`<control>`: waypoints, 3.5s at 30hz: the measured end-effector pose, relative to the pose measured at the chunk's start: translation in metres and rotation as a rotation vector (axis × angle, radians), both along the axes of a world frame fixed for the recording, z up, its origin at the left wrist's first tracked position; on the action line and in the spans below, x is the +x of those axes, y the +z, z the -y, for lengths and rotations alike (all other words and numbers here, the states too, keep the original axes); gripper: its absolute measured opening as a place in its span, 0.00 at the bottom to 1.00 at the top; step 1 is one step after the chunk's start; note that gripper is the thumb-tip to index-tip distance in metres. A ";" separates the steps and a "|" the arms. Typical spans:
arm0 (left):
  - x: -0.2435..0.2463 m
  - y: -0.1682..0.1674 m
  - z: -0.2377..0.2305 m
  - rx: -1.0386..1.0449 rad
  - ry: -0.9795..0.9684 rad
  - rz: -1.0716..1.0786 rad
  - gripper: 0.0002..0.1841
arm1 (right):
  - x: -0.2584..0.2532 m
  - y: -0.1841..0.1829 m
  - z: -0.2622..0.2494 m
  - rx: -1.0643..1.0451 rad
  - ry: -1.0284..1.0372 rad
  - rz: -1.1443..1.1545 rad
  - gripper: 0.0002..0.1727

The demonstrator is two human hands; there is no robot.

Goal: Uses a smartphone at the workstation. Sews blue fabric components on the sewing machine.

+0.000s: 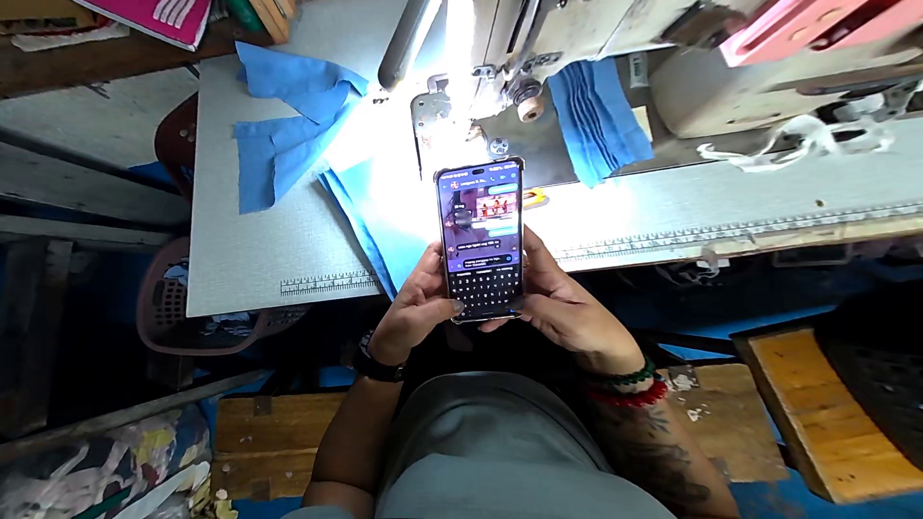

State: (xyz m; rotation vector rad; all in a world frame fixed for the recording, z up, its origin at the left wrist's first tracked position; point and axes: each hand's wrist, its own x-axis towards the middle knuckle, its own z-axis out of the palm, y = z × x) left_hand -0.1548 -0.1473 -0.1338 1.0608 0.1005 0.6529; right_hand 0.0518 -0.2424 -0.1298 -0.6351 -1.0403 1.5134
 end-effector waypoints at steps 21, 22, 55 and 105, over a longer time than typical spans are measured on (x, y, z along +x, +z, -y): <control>0.002 0.000 0.000 0.012 -0.014 -0.003 0.35 | -0.006 0.000 0.001 -0.012 -0.093 0.084 0.48; 0.002 0.000 0.000 0.014 -0.012 -0.003 0.35 | -0.007 0.001 0.001 -0.017 -0.099 0.095 0.48; 0.009 0.003 0.006 0.028 0.137 -0.043 0.31 | -0.007 0.003 -0.002 -0.027 -0.115 0.005 0.37; 0.003 0.000 0.002 0.024 0.021 -0.032 0.34 | -0.003 0.003 0.003 -0.034 -0.093 -0.002 0.43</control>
